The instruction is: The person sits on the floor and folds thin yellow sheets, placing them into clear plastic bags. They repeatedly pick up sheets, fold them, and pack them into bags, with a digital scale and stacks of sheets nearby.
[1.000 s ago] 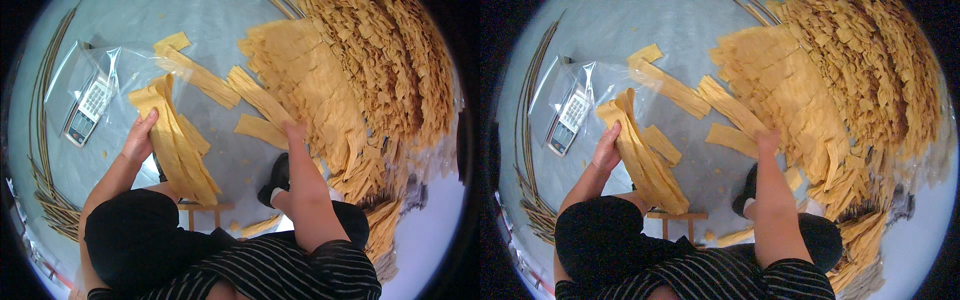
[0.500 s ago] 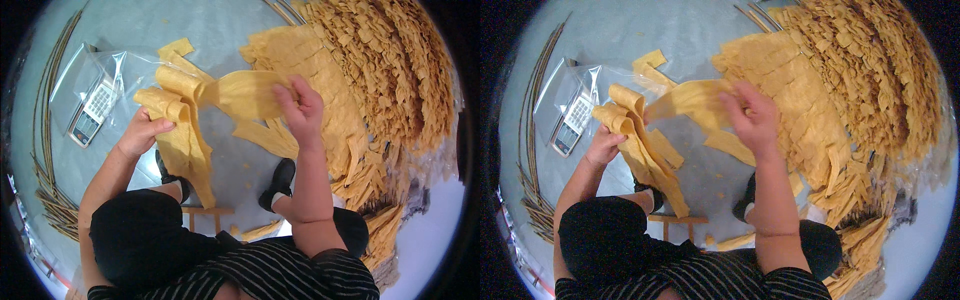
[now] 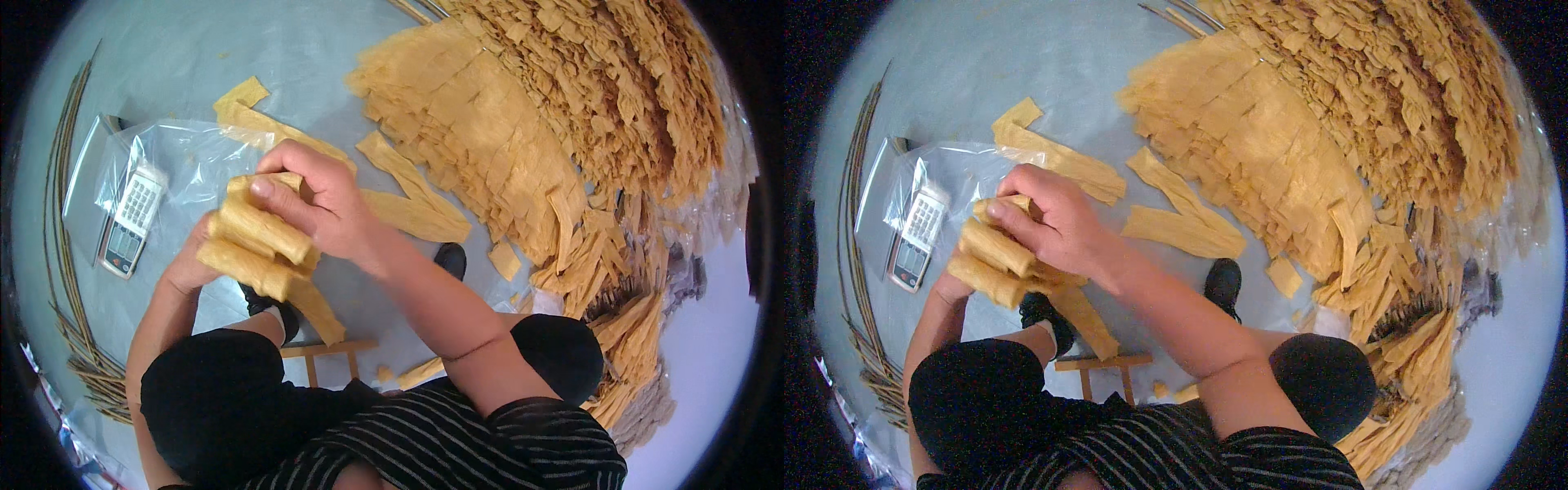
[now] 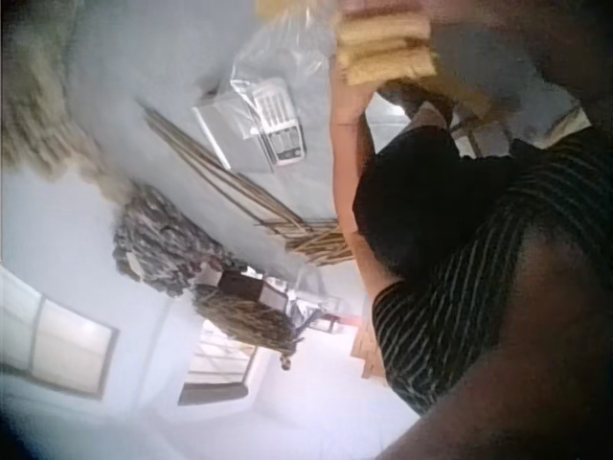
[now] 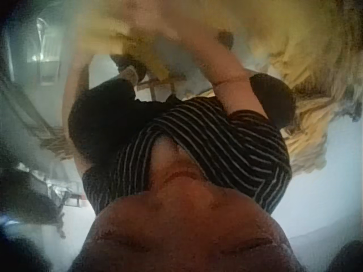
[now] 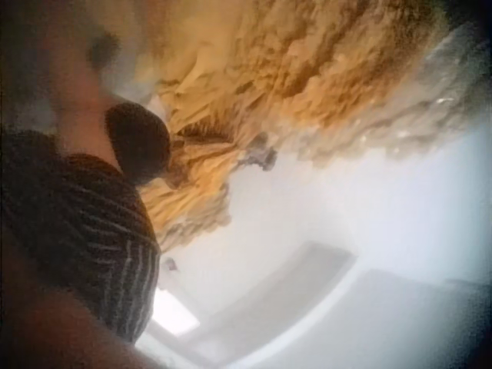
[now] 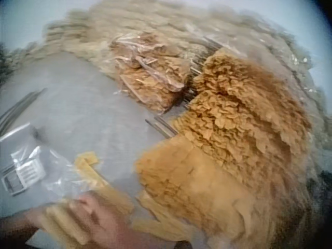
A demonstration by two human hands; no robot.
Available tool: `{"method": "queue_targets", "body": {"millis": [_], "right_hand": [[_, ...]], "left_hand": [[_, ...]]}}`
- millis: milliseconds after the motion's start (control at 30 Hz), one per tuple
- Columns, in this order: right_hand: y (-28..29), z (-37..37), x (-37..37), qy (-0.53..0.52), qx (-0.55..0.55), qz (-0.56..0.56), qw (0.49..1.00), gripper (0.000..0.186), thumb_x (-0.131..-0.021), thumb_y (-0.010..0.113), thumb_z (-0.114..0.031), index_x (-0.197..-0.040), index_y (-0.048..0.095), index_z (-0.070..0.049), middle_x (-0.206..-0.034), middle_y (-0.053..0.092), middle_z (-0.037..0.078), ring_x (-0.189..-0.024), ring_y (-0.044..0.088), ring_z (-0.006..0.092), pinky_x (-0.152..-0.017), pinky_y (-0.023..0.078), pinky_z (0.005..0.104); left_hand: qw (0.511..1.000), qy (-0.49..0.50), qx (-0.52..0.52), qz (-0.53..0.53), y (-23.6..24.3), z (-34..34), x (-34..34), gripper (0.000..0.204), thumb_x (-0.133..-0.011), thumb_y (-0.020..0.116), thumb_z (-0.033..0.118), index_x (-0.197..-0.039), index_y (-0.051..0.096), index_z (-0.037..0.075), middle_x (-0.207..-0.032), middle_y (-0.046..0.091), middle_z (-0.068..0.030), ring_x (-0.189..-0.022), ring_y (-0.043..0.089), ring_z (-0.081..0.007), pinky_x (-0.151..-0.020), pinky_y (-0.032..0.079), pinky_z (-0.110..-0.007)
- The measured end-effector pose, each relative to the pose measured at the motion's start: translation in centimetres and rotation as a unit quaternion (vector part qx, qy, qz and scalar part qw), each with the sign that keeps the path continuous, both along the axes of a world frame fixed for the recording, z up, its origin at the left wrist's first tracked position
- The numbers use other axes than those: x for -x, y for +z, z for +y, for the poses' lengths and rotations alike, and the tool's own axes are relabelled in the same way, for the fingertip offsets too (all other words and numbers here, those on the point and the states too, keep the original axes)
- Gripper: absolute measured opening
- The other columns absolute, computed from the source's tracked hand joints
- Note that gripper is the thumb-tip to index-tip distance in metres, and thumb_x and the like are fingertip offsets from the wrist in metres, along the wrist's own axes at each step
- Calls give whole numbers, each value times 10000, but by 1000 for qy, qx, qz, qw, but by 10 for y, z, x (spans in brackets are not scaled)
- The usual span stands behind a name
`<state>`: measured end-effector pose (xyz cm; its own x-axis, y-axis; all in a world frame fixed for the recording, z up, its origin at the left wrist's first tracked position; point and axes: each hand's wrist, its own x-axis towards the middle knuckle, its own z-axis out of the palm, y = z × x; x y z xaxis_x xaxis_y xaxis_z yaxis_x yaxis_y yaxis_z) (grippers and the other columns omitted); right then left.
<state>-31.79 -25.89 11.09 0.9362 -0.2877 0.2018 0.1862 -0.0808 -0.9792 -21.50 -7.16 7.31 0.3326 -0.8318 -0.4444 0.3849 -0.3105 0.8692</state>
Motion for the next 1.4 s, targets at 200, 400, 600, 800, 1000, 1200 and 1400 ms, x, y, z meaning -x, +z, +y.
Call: {"method": "queue_targets", "body": {"millis": [200,400,600,800,1000,1200,1400], "right_hand": [[-63,-29,29,-79,-103,132,983,196,-931,531,-186,-1003,606,-20,-988,596,29,-969,534,119,-877,417,275],[-226,-143,209,-183,411,628,635,644,-772,655,-300,-1318,420,-52,-1242,533,173,-1153,507,333,-1002,375,418],[-214,-135,241,-117,435,671,589,594,-736,699,-313,-1252,475,-122,-1197,565,175,-1137,533,307,-955,408,434],[-175,-143,187,192,227,555,777,602,-746,710,-264,-1270,460,-106,-1021,642,92,-1010,577,303,-895,426,418],[-24,-91,73,89,22,489,867,637,-743,693,-140,-1333,452,-110,-1133,611,95,-1010,586,233,-864,465,338],[21,-62,24,18,-394,291,872,420,-876,555,-214,-1266,533,-60,-1138,604,79,-960,582,124,-852,443,253],[2,-31,11,98,-187,272,939,476,-894,490,-247,-1289,473,18,-1183,583,110,-1071,568,190,-924,446,315]], "left_hand": [[996,79,14,37,-20,10,11,602,-662,812,189,-1184,535,70,-1102,603,-28,-1027,577,-156,-894,466,-324],[973,148,77,161,-31,19,6,612,-701,784,265,-1205,505,60,-1101,592,-18,-1018,573,-164,-903,454,-323],[979,113,59,157,-26,12,7,598,-698,784,270,-1191,521,57,-1098,596,-24,-1018,572,-162,-896,451,-319],[976,87,79,181,-29,10,7,534,-733,762,187,-1195,530,50,-1094,608,-24,-1005,579,-151,-897,451,-310],[986,52,87,131,-18,2,12,520,-731,770,128,-1191,545,39,-1121,612,-36,-1023,578,-147,-911,448,-309],[983,82,135,96,-16,11,4,566,-704,797,142,-1198,539,47,-1120,609,-37,-1039,570,-153,-920,447,-317],[978,149,144,-13,-22,15,-8,681,-657,837,206,-1229,505,44,-1170,575,-47,-1062,551,-160,-919,445,-319]]}}
